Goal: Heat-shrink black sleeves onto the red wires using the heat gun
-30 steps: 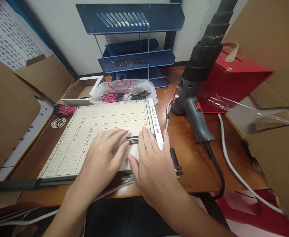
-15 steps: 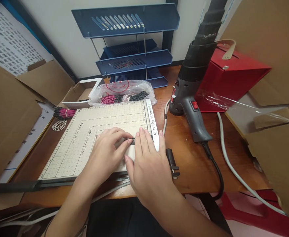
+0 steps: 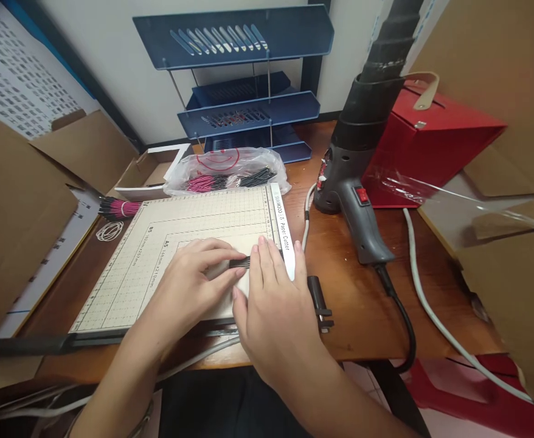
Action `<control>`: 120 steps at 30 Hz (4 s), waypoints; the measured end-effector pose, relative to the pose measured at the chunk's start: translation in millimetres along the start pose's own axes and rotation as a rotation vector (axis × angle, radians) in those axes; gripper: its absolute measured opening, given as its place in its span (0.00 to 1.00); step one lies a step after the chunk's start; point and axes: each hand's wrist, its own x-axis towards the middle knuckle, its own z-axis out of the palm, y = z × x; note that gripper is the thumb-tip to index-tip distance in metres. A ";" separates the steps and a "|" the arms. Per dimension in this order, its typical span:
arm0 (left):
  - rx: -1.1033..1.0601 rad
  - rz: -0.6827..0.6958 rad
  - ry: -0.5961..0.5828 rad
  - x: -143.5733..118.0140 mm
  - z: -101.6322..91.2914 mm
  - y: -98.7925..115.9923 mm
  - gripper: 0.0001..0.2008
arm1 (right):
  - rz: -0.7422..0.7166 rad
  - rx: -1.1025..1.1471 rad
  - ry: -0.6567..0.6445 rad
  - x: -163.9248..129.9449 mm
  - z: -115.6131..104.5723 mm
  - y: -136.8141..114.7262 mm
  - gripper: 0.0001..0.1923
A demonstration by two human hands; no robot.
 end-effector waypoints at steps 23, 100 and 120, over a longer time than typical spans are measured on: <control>0.409 0.130 0.094 -52.7 -5.5 5.2 0.20 | -0.022 -0.002 0.027 -1.8 3.2 0.8 0.31; 0.016 -0.054 0.051 -12.6 -1.7 -7.8 0.06 | -0.043 -0.030 0.022 -1.4 -0.7 1.4 0.29; 0.373 0.127 0.045 -43.5 1.3 6.6 0.19 | -0.052 -0.014 0.035 -1.0 0.3 2.7 0.28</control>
